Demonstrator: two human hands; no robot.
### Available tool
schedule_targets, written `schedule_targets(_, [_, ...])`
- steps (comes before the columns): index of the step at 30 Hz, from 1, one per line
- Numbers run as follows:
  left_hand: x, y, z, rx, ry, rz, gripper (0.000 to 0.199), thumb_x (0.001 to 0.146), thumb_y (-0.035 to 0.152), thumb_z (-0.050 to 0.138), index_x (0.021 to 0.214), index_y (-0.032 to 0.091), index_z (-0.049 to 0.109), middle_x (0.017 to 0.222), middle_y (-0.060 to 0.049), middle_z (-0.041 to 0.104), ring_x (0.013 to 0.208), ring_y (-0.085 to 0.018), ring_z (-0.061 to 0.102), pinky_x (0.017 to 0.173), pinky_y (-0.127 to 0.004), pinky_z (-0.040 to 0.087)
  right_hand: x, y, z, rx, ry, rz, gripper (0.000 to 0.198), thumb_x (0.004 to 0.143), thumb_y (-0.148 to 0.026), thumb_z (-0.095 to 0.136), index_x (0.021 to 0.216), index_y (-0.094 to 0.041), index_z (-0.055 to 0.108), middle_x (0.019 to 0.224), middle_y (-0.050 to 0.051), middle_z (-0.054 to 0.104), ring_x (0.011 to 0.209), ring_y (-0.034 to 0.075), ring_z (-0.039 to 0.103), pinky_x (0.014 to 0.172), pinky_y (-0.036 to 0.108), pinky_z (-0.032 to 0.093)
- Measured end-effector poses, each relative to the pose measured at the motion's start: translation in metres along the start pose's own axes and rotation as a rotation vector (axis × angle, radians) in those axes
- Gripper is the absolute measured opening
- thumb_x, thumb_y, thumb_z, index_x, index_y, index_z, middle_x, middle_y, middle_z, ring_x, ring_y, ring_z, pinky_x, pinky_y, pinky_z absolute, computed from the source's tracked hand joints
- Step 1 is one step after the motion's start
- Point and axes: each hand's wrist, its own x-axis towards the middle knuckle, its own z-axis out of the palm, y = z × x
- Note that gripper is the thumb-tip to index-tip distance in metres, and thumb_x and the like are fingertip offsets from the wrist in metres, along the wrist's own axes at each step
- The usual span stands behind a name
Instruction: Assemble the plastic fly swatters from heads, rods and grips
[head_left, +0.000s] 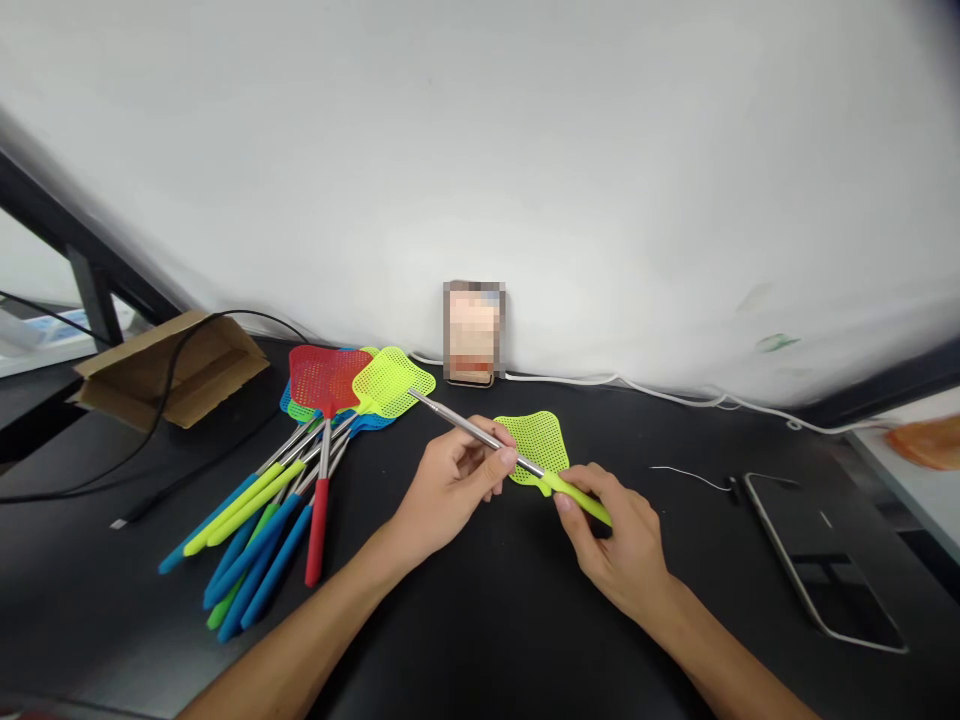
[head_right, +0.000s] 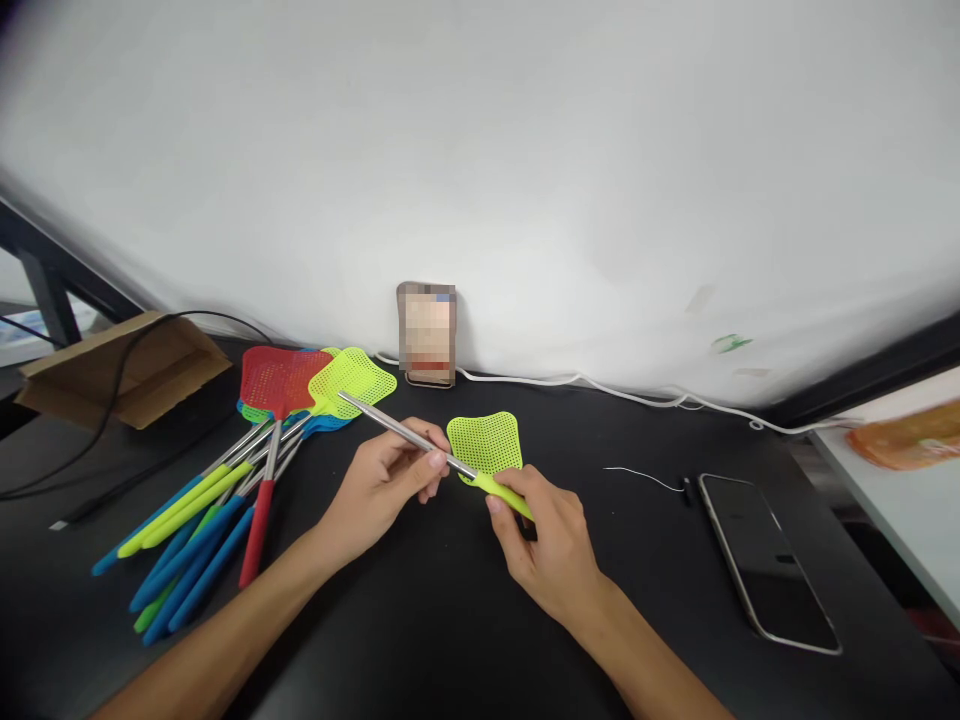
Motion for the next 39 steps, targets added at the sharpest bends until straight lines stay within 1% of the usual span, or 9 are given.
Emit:
schedule_targets(5, [-0.002, 0.002, -0.001, 0.127, -0.062, -0.013, 0.028, 0.099, 0.044, 0.062, 0.103, 0.016, 0.064, 0.077, 0.001, 0.058, 0.064, -0.01, 0.054, 0.06, -0.023, 0.047, -0.001, 0.0, 0.0, 0.007, -0.027, 0.004, 0.018, 0.099, -0.016, 0.058, 0.115, -0.022, 0.058, 0.085, 0.001, 0.066, 0.064, 0.014, 0.063, 0.06, 0.028, 0.048])
schedule_targets(10, [0.004, 0.001, -0.008, -0.085, 0.122, 0.002, 0.038, 0.105, 0.054, 0.045, 0.102, 0.019, 0.058, 0.069, 0.003, 0.056, 0.058, -0.011, 0.052, 0.052, -0.023, 0.044, -0.001, -0.001, 0.0, 0.018, -0.019, 0.006, 0.018, 0.099, -0.015, 0.058, 0.116, -0.022, 0.058, 0.082, 0.0, 0.064, 0.061, 0.014, 0.061, 0.059, 0.028, 0.047])
schedule_targets(13, [0.008, 0.0, -0.009, -0.204, 0.241, 0.003, 0.035, 0.104, 0.053, 0.048, 0.099, 0.019, 0.057, 0.066, 0.004, 0.055, 0.056, -0.011, 0.051, 0.05, -0.023, 0.044, -0.001, -0.001, 0.001, 0.017, -0.014, 0.002, 0.018, 0.098, -0.015, 0.058, 0.115, -0.022, 0.058, 0.083, 0.0, 0.064, 0.062, 0.014, 0.061, 0.059, 0.028, 0.047])
schedule_targets(16, [0.008, 0.0, -0.007, -0.198, 0.281, 0.009, 0.032, 0.102, 0.049, 0.055, 0.093, 0.018, 0.057, 0.065, 0.004, 0.054, 0.054, -0.01, 0.051, 0.049, -0.022, 0.043, -0.001, -0.001, 0.001, 0.027, -0.014, 0.003, 0.018, 0.097, -0.015, 0.061, 0.114, -0.022, 0.058, 0.081, -0.001, 0.062, 0.06, 0.013, 0.059, 0.058, 0.027, 0.046])
schedule_targets(19, [0.006, -0.001, -0.004, -0.139, 0.253, 0.025, 0.032, 0.102, 0.047, 0.057, 0.092, 0.017, 0.059, 0.066, 0.003, 0.056, 0.053, -0.009, 0.052, 0.049, -0.021, 0.044, 0.0, -0.001, 0.002, 0.005, -0.004, 0.002, 0.019, 0.095, -0.015, 0.064, 0.112, -0.021, 0.059, 0.079, -0.002, 0.06, 0.057, 0.011, 0.056, 0.057, 0.026, 0.045])
schedule_targets(25, [0.002, -0.007, 0.001, -0.058, 0.117, 0.016, 0.031, 0.101, 0.045, 0.06, 0.095, 0.015, 0.062, 0.071, 0.001, 0.062, 0.055, -0.009, 0.056, 0.05, -0.022, 0.046, -0.002, 0.002, 0.003, -0.051, 0.006, -0.035, 0.018, 0.096, -0.013, 0.063, 0.111, -0.021, 0.059, 0.078, -0.003, 0.062, 0.057, 0.011, 0.057, 0.059, 0.026, 0.045])
schedule_targets(33, [0.0, -0.01, 0.003, -0.067, 0.105, 0.02, 0.03, 0.101, 0.042, 0.06, 0.094, 0.014, 0.062, 0.071, 0.001, 0.062, 0.053, -0.009, 0.057, 0.051, -0.023, 0.047, -0.004, 0.003, 0.006, -0.048, 0.015, -0.037, 0.018, 0.096, -0.013, 0.064, 0.112, -0.021, 0.06, 0.082, -0.002, 0.068, 0.059, 0.01, 0.061, 0.062, 0.025, 0.047])
schedule_targets(36, [-0.001, -0.009, 0.005, -0.081, 0.07, 0.016, 0.03, 0.101, 0.042, 0.059, 0.092, 0.013, 0.061, 0.073, 0.0, 0.063, 0.054, -0.01, 0.059, 0.055, -0.024, 0.049, -0.005, -0.001, 0.005, 0.021, 0.008, 0.02, 0.015, 0.096, -0.014, 0.063, 0.108, -0.022, 0.061, 0.083, -0.001, 0.07, 0.06, 0.011, 0.063, 0.06, 0.025, 0.047])
schedule_targets(39, [-0.001, -0.01, 0.005, -0.087, 0.052, 0.017, 0.03, 0.101, 0.042, 0.059, 0.093, 0.014, 0.061, 0.073, 0.0, 0.063, 0.055, -0.011, 0.059, 0.056, -0.026, 0.05, -0.004, -0.006, 0.004, 0.214, -0.052, 0.193, 0.006, 0.098, -0.02, 0.063, 0.103, -0.023, 0.062, 0.078, -0.002, 0.068, 0.061, 0.012, 0.061, 0.057, 0.024, 0.044])
